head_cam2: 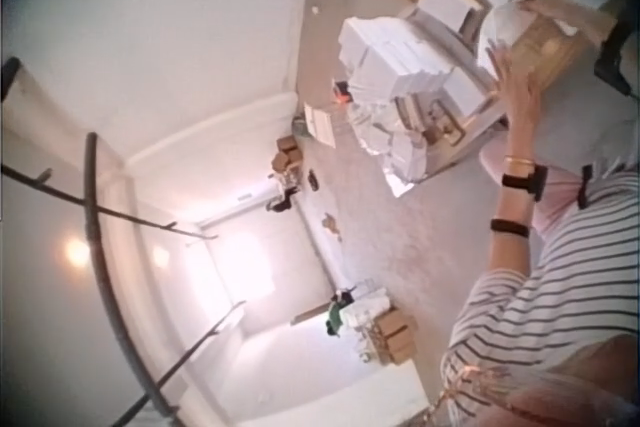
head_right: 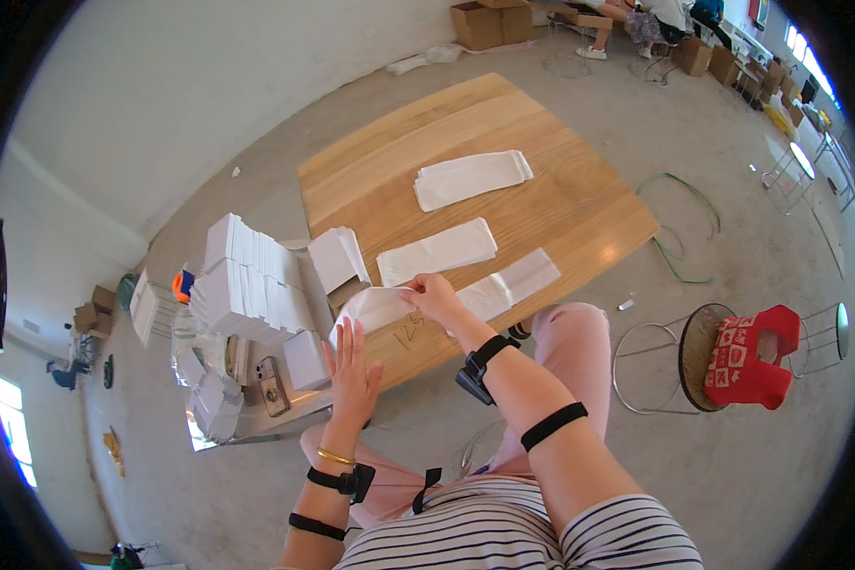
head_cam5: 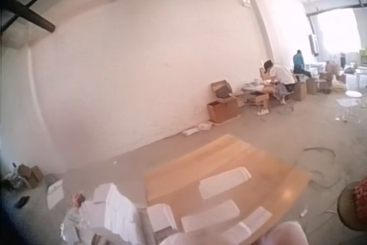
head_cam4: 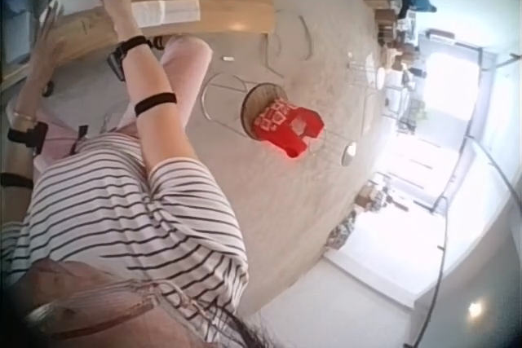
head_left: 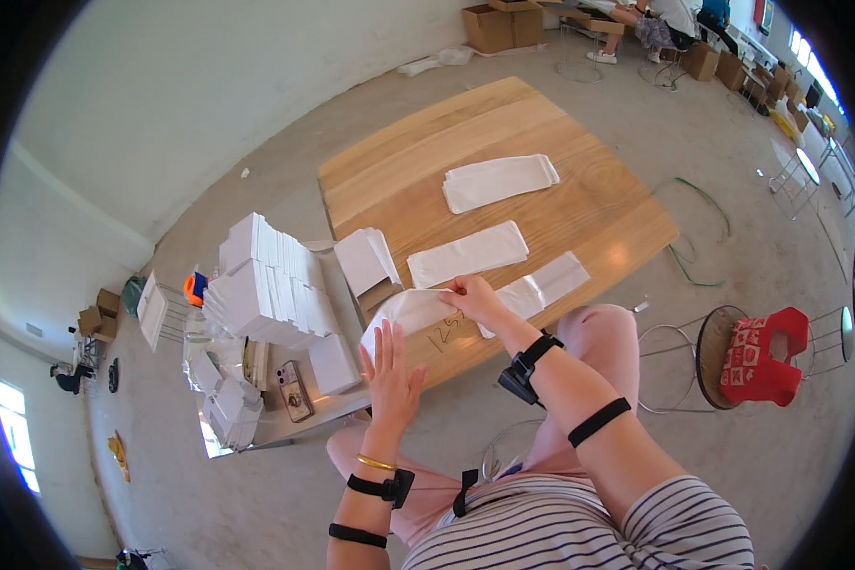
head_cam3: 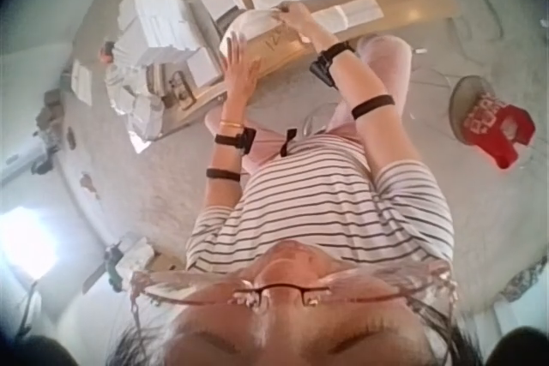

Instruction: Folding white paper sheets and stacking them on a wooden table.

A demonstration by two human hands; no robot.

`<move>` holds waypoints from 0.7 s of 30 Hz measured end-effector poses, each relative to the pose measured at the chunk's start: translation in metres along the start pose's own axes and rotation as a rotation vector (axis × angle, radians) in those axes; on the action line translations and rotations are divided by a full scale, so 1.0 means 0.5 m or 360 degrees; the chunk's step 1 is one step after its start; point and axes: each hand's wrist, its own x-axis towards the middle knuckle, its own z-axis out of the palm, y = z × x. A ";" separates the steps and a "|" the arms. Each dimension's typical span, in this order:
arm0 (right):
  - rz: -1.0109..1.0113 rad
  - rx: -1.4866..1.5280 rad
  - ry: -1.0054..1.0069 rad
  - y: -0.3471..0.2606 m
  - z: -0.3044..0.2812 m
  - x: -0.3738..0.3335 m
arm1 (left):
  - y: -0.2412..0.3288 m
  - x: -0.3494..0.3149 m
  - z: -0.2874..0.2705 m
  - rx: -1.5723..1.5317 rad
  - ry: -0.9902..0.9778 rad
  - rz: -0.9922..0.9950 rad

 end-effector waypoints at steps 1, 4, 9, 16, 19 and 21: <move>0.0002 -0.0011 0.0005 0.011 -0.014 -0.004 | -0.001 -0.001 0.020 -0.0012 0.0003 0.0003; -0.0001 -0.0338 0.0117 0.046 -0.048 -0.011 | 0.020 -0.004 0.083 0.0160 -0.0213 -0.0072; 0.0169 -0.0414 0.0081 0.067 -0.061 -0.029 | 0.074 0.025 0.125 -0.0371 0.0108 0.0016; 0.0237 -0.0485 -0.0014 0.041 -0.052 -0.044 | 0.104 0.110 0.143 -0.0433 0.0242 -0.0159; 0.0179 -0.0377 0.0045 0.045 -0.051 -0.047 | 0.075 0.115 0.151 -0.0363 0.0288 -0.0025; 0.0168 -0.0365 0.0068 0.058 -0.060 -0.042 | 0.074 0.117 0.151 -0.0514 0.0325 -0.0142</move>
